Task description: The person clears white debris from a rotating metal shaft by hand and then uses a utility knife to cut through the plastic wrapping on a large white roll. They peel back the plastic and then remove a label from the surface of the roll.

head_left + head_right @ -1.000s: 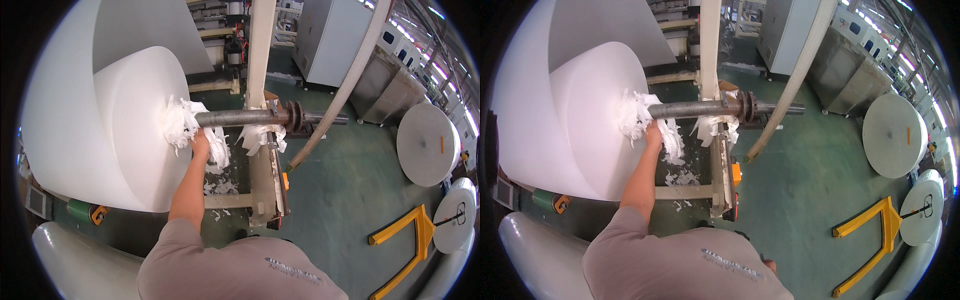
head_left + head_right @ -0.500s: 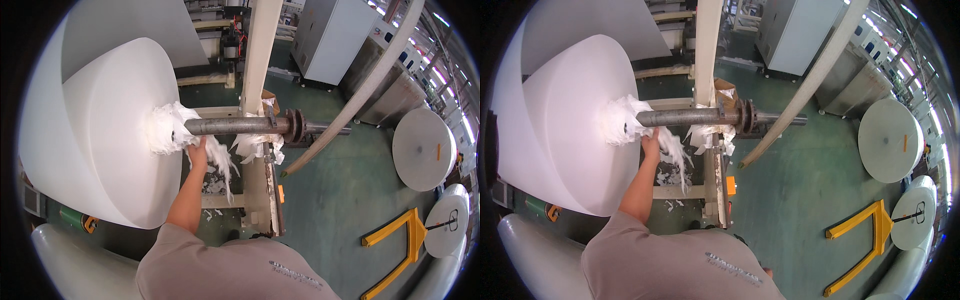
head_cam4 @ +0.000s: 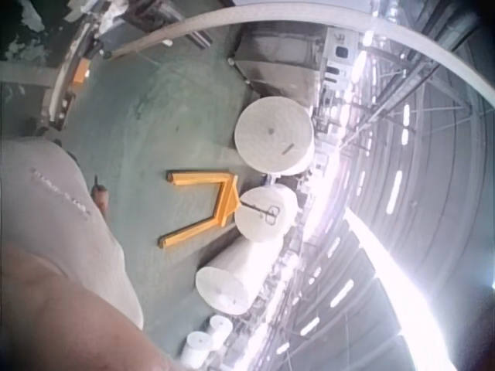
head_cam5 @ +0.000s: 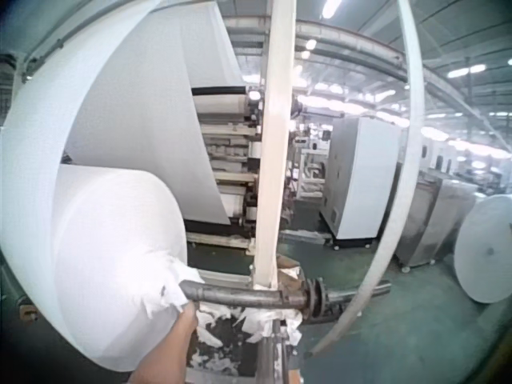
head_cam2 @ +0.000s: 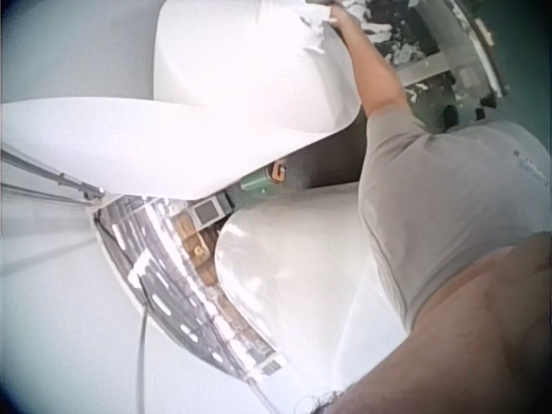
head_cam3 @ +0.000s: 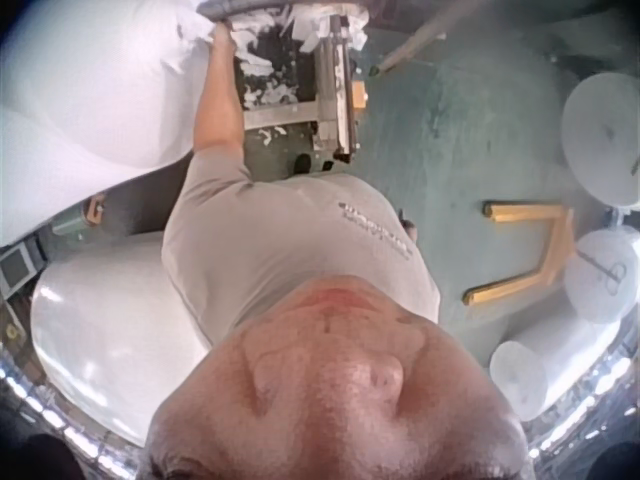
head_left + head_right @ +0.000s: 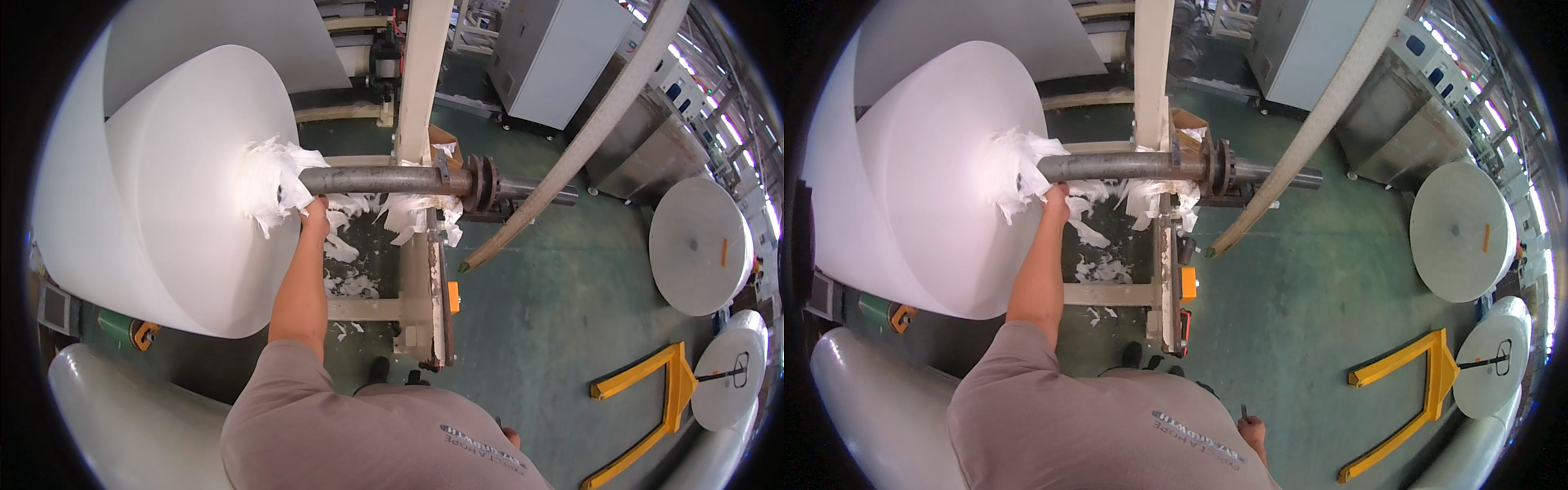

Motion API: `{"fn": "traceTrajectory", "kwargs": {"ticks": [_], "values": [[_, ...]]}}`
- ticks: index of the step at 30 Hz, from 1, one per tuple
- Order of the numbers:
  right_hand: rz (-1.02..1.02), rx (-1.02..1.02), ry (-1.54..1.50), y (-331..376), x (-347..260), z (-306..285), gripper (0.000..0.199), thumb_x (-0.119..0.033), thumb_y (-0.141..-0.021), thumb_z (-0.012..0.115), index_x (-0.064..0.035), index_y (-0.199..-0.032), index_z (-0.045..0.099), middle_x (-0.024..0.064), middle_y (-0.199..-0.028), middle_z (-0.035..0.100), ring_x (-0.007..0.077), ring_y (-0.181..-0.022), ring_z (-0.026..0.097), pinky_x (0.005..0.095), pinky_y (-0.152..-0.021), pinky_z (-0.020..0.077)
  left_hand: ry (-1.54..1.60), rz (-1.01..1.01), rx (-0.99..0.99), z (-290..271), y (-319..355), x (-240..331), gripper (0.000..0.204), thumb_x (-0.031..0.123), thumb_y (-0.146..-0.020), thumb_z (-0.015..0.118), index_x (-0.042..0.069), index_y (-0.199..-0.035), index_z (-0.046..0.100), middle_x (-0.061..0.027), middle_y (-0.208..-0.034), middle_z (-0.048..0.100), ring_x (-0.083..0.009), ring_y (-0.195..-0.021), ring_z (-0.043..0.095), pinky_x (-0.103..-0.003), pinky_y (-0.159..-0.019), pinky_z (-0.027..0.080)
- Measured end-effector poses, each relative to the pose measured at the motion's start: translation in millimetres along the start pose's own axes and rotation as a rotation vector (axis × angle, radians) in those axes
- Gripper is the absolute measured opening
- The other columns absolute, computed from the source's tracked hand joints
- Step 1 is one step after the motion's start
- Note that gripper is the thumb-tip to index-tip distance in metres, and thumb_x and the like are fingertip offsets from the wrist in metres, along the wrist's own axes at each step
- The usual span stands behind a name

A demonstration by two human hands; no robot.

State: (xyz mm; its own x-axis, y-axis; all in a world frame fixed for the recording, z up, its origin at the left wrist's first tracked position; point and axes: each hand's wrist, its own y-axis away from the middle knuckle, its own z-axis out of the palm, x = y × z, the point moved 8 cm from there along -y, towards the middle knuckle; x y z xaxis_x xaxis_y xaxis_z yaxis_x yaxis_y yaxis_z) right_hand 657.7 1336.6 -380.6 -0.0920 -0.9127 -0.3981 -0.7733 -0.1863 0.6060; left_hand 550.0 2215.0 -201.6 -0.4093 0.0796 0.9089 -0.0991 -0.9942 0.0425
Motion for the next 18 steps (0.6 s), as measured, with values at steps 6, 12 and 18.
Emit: {"fn": "traceTrajectory", "kwargs": {"ticks": [6, 12, 18], "values": [[-0.060, -0.020, 0.011, -26, 51, 19, 0.037, -0.034, -0.074, 0.072, -0.0036, -0.095, 0.075, 0.0192, -0.087, 0.073, 0.0321, -0.086, 0.072, 0.0426, -0.078, 0.0551, -0.900, 0.314, -0.082, 11, 129, 25, 0.025, 0.025, -0.097, 0.058, 0.000, -0.099, 0.064, -0.0170, -0.084, 0.064, -0.0276, -0.077, 0.062, -0.044, -0.068, 0.048], [-0.031, -0.203, 0.146, -46, 116, 53, 0.032, -0.028, -0.076, 0.074, -0.0048, -0.098, 0.076, 0.0171, -0.090, 0.074, 0.0274, -0.081, 0.072, 0.0387, -0.075, 0.0563, -0.882, 0.101, -0.071, -50, 234, -24, 0.022, 0.020, -0.086, 0.070, -0.002, -0.090, 0.066, -0.0140, -0.075, 0.067, -0.0225, -0.076, 0.065, -0.041, -0.073, 0.050], [-0.016, -0.159, 0.107, -35, 59, -16, 0.025, -0.018, -0.078, 0.072, 0.0001, -0.095, 0.073, 0.0153, -0.086, 0.074, 0.0224, -0.073, 0.072, 0.0356, -0.067, 0.0573, -1.083, 0.754, -0.318, 56, 210, 141, 0.051, 0.032, -0.083, 0.075, 0.001, -0.121, 0.062, -0.0191, -0.110, 0.064, -0.0360, -0.101, 0.059, -0.044, -0.094, 0.045]]}}
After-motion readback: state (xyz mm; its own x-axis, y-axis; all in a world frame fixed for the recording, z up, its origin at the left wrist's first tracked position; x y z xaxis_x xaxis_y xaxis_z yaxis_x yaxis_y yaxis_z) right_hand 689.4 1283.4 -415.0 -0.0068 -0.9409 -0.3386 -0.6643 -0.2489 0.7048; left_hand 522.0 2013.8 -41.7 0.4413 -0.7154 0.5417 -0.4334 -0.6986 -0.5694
